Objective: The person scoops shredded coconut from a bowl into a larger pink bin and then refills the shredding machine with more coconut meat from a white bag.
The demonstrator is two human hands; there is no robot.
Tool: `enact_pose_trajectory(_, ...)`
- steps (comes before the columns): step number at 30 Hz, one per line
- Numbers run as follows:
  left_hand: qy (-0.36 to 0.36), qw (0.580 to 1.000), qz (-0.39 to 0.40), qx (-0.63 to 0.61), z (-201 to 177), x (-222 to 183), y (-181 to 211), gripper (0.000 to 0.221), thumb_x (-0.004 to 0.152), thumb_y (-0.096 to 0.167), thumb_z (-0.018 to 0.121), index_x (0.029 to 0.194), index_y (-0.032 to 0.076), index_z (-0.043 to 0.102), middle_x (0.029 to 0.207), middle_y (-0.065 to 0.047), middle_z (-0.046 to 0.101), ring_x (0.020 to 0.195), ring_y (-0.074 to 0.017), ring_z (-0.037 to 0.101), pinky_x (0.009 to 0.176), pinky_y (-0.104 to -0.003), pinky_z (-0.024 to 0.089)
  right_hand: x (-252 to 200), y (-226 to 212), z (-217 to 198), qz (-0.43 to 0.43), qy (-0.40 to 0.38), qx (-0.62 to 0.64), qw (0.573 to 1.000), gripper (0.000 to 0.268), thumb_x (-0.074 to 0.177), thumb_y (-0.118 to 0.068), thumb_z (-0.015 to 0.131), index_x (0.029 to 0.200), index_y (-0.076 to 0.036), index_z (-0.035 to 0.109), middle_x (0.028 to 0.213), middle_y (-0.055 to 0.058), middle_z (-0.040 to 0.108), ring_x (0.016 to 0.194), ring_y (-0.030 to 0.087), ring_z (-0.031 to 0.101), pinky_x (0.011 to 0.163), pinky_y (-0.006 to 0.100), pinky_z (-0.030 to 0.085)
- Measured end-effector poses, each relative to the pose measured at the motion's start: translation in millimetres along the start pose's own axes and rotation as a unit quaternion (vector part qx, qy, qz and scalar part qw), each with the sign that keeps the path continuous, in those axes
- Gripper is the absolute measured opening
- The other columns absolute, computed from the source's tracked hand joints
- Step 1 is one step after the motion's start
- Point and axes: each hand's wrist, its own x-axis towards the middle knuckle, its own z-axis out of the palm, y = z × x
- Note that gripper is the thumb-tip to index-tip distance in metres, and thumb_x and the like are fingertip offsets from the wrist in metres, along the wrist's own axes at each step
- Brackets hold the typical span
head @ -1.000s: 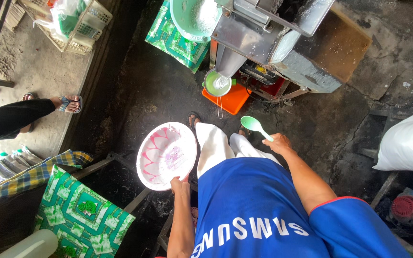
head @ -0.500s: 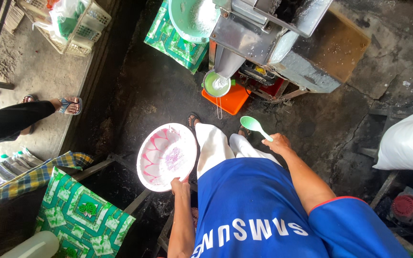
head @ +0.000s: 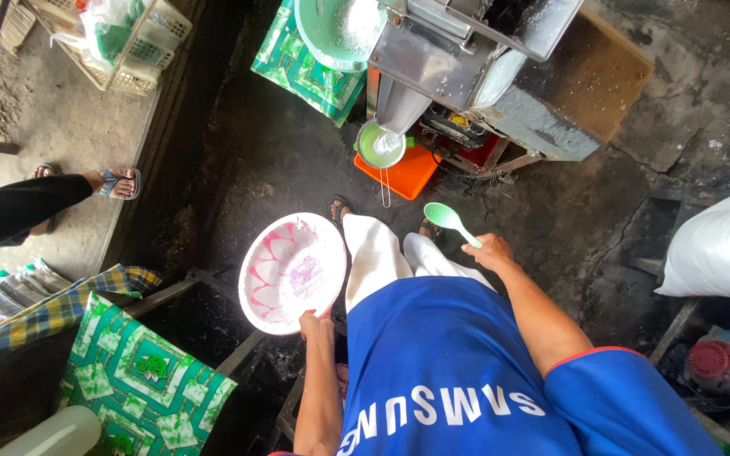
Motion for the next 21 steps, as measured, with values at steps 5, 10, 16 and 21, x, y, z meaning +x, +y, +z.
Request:
enact_pose_trajectory(5, -0.002, 1.000, -0.025, -0.002, -6.4, 14.6, 1.5, 0.086, 0.066, -0.015, 0.068, 0.138, -0.014, 0.022, 0.131, -0.043, 0.036, 0.105, -0.0586, 0.062, 0.072, -0.064, 0.063, -6.9, -2.2, 2.2, -0.006, -0.012, -0.008, 1.000, 0.030, 0.076, -0.051, 0.067, 0.085, -0.025, 0.080, 0.070, -0.002, 0.075, 0.092, 0.024, 0.075, 0.082, 0.038, 0.058)
enact_pose_trajectory(10, -0.010, 0.998, -0.043, -0.052, -25.9, 39.6, -5.0, 0.082, 0.069, -0.017, 0.067, 0.138, -0.013, 0.023, 0.130, -0.043, 0.034, 0.099, -0.0609, 0.062, 0.070, -0.064, 0.064, -4.4, 10.2, 14.7, -0.010, -0.019, -0.058, 0.998, 0.029, 0.076, -0.052, 0.069, 0.082, -0.025, 0.079, 0.070, -0.002, 0.075, 0.090, 0.023, 0.076, 0.080, 0.036, 0.058)
enact_pose_trajectory(16, 0.007, 0.998, -0.058, -0.005, -34.9, 54.1, 2.3, 0.082, 0.067, -0.011, 0.068, 0.134, -0.008, 0.022, 0.133, -0.036, 0.035, 0.110, -0.0506, 0.062, 0.072, -0.053, 0.067, -11.9, 3.1, 19.3, -0.001, -0.013, -0.080, 0.997, 0.032, 0.078, -0.053, 0.068, 0.090, -0.026, 0.081, 0.073, -0.002, 0.076, 0.094, 0.025, 0.075, 0.083, 0.041, 0.058)
enact_pose_trajectory(21, 0.014, 0.997, -0.050, -0.060, -42.3, 95.4, 0.5, 0.076, 0.065, -0.011, 0.068, 0.130, -0.013, 0.027, 0.125, -0.039, 0.038, 0.103, -0.0547, 0.061, 0.066, -0.060, 0.066, -22.5, -25.8, 45.0, 0.003, -0.018, -0.158, 0.987, 0.034, 0.081, -0.054, 0.065, 0.100, -0.031, 0.080, 0.080, -0.004, 0.078, 0.101, 0.024, 0.074, 0.090, 0.041, 0.058)
